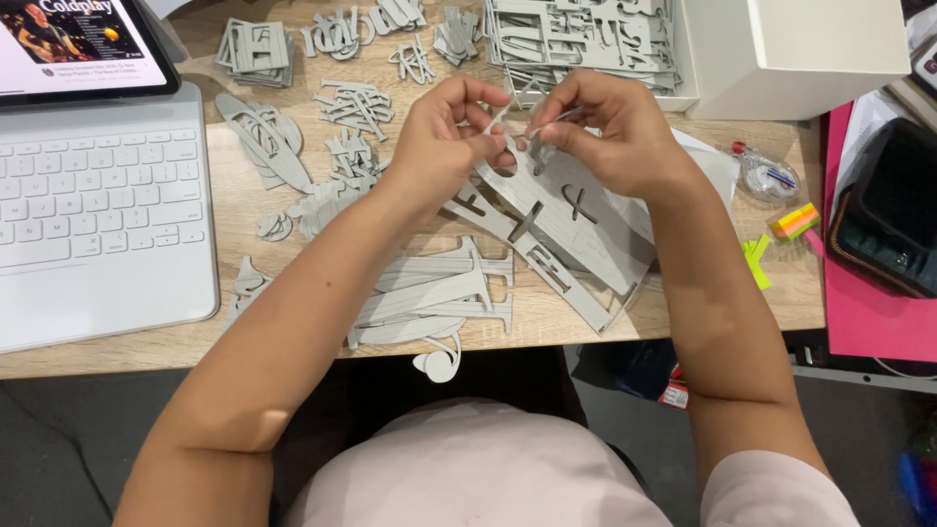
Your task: Punching out pre-cut cardboard letters and shapes from their frames on a desk.
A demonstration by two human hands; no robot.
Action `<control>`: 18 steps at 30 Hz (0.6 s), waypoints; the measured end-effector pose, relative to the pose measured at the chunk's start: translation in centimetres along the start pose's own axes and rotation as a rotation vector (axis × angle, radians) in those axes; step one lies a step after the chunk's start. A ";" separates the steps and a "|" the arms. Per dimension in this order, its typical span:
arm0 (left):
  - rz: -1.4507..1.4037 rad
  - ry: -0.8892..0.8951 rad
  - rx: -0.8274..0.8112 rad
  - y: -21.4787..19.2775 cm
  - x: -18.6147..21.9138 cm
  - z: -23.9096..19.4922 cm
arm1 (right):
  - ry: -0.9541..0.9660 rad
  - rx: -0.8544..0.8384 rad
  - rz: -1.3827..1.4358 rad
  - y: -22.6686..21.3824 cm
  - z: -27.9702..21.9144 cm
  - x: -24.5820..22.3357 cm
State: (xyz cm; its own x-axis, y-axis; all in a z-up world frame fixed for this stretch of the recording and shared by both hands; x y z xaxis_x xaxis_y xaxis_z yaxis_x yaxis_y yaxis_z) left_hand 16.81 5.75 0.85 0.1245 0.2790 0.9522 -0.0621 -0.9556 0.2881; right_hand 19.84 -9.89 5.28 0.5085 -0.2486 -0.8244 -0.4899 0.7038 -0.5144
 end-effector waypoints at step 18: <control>0.530 0.066 0.007 0.5 -1.5 0.8 | -0.126 0.148 0.085 0.2 -0.3 -1.3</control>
State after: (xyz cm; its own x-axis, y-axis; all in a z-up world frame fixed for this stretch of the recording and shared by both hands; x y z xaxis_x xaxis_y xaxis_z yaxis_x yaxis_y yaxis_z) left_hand 17.43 4.80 -0.50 0.0152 -0.2366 0.9715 -0.0934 -0.9677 -0.2342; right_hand 18.91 -9.60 6.19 0.5592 -0.1053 -0.8223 -0.4303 0.8110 -0.3964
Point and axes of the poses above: each hand's wrist, its own z-axis towards the middle knuckle, its own y-axis out of the palm, x = y × z, the point moved 8 cm from there along z, towards the middle knuckle, and after that the axes turned 3 degrees about -z, right-handed, at the moved point
